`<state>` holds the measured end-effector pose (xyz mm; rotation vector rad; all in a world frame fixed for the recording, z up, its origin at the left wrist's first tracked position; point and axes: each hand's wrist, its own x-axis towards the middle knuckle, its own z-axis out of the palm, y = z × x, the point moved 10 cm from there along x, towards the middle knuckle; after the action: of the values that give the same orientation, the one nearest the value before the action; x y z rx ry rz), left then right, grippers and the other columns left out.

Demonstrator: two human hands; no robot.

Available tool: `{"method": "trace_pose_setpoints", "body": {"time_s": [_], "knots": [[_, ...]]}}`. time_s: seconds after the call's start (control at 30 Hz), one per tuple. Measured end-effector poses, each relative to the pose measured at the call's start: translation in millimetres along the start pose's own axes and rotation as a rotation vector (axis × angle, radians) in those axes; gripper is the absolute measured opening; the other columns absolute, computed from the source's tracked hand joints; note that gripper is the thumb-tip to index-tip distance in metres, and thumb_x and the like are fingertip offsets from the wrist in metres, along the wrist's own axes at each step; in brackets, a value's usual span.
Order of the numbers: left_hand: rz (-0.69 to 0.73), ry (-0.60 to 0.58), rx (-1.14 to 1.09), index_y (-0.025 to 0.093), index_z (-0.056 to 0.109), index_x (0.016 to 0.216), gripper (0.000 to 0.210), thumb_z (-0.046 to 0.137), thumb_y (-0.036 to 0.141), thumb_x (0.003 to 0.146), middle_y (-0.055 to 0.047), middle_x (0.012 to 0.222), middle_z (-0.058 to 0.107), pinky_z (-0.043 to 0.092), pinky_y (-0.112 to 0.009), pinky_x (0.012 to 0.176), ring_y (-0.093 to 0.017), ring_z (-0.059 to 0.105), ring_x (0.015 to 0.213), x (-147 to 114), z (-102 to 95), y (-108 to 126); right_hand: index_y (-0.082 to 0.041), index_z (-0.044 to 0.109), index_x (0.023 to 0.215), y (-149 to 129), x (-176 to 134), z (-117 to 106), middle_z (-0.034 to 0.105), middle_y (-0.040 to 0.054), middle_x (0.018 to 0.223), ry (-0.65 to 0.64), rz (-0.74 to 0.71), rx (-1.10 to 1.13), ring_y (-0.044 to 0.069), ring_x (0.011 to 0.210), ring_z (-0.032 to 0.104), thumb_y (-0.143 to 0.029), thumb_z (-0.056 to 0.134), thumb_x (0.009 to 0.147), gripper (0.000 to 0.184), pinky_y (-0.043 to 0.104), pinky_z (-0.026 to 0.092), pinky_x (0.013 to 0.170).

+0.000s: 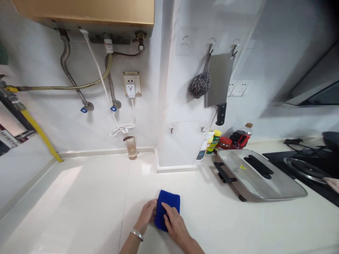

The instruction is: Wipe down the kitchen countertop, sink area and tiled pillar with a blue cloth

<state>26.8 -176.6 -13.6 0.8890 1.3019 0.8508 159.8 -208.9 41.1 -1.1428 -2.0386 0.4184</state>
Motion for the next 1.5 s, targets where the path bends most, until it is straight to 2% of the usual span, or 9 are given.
{"method": "trace_pose_setpoints", "body": {"time_s": [0.17, 0.3, 0.43, 0.6, 0.7, 0.87, 1.0, 1.17, 1.5], "knots": [[0.164, 0.084, 0.317, 0.020, 0.064, 0.122, 0.054, 0.068, 0.044, 0.074, -0.008, 0.119, 0.072, 0.047, -0.036, 0.102, -0.025, 0.064, 0.112, 3.7, -1.1, 26.0, -0.024, 0.056, 0.132, 32.4, -8.7, -30.5, 0.067, 0.0095, 0.119, 0.114, 0.175, 0.210, 0.018, 0.102, 0.066, -0.032, 0.034, 0.101, 0.038, 0.034, 0.057, 0.092], [0.227, 0.121, 0.564, 0.025, 0.059, 0.130, 0.049, 0.055, 0.026, 0.081, -0.004, 0.119, 0.072, 0.045, -0.030, 0.104, -0.019, 0.064, 0.114, -2.2, 4.7, 38.4, -0.021, 0.056, 0.128, 65.0, -13.0, -48.6, 0.065, 0.0127, 0.122, 0.254, 0.364, 0.140, 0.022, 0.106, 0.064, -0.042, 0.035, 0.099, 0.041, 0.041, 0.055, 0.095], [0.202, 0.244, 0.801, 0.026, 0.054, 0.136, 0.047, 0.041, 0.025, 0.090, -0.006, 0.127, 0.067, 0.043, -0.036, 0.106, -0.021, 0.059, 0.121, -15.8, -3.1, 42.3, -0.015, 0.052, 0.129, 98.4, -9.5, -41.0, 0.065, 0.0157, 0.119, 0.172, 0.588, 0.072, 0.026, 0.103, 0.065, -0.051, 0.036, 0.092, 0.054, 0.044, 0.055, 0.094], [0.099, 0.287, 1.006, 0.021, 0.048, 0.139, 0.059, 0.059, 0.038, 0.084, -0.013, 0.129, 0.064, 0.045, -0.044, 0.099, -0.030, 0.057, 0.122, -23.6, -7.5, 35.7, -0.009, 0.051, 0.132, 113.1, 9.1, -25.5, 0.066, 0.0189, 0.117, 0.108, 0.703, 0.062, 0.031, 0.113, 0.062, -0.048, 0.050, 0.082, 0.063, 0.046, 0.047, 0.103], [0.038, 0.259, 1.069, 0.019, 0.056, 0.128, 0.053, 0.063, 0.042, 0.080, -0.012, 0.119, 0.068, 0.046, -0.043, 0.096, -0.030, 0.060, 0.115, -18.3, -8.0, 32.8, -0.009, 0.051, 0.132, 120.3, 15.2, -18.0, 0.067, 0.0184, 0.114, 0.079, 0.792, 0.088, 0.033, 0.115, 0.061, -0.039, 0.060, 0.073, 0.066, 0.044, 0.046, 0.104], [0.087, 0.174, 1.120, 0.022, 0.063, 0.106, 0.034, 0.064, 0.041, 0.078, -0.009, 0.114, 0.068, 0.045, -0.037, 0.093, -0.027, 0.059, 0.113, -12.2, 0.3, 41.3, -0.015, 0.061, 0.114, 130.0, 3.7, -17.3, 0.071, 0.0071, 0.085, 0.019, 0.926, 0.262, 0.026, 0.088, 0.069, -0.039, 0.064, 0.068, 0.052, 0.036, 0.055, 0.082], [0.174, 0.086, 1.132, 0.023, 0.060, 0.105, 0.028, 0.059, 0.033, 0.079, -0.008, 0.110, 0.067, 0.042, -0.037, 0.094, -0.027, 0.058, 0.112, -13.8, 19.6, 45.2, -0.018, 0.064, 0.103, 121.3, -20.4, -18.8, 0.070, 0.0037, 0.077, -0.066, 0.948, 0.522, 0.021, 0.070, 0.067, -0.049, 0.060, 0.071, 0.045, 0.031, 0.053, 0.061], [0.216, -0.028, 1.102, 0.026, 0.059, 0.107, 0.032, 0.062, 0.033, 0.076, -0.005, 0.096, 0.068, 0.044, -0.039, 0.089, -0.028, 0.063, 0.099, -5.0, 40.6, 47.8, -0.019, 0.066, 0.085, 103.6, -52.1, -27.8, 0.069, 0.0034, 0.071, -0.140, 0.943, 0.748, 0.021, 0.068, 0.067, -0.056, 0.066, 0.063, 0.043, 0.030, 0.051, 0.058], [0.465, -0.176, 0.929, 0.027, 0.061, 0.119, 0.045, 0.065, 0.028, 0.074, -0.002, 0.107, 0.071, 0.049, -0.036, 0.094, -0.022, 0.064, 0.103, 19.0, 84.6, 71.5, -0.025, 0.048, 0.068, 115.9, -76.9, -64.3, 0.053, -0.0030, 0.058, 0.197, 0.897, 0.563, 0.016, 0.057, 0.051, -0.069, 0.058, 0.068, 0.045, 0.030, 0.044, 0.055]]}}
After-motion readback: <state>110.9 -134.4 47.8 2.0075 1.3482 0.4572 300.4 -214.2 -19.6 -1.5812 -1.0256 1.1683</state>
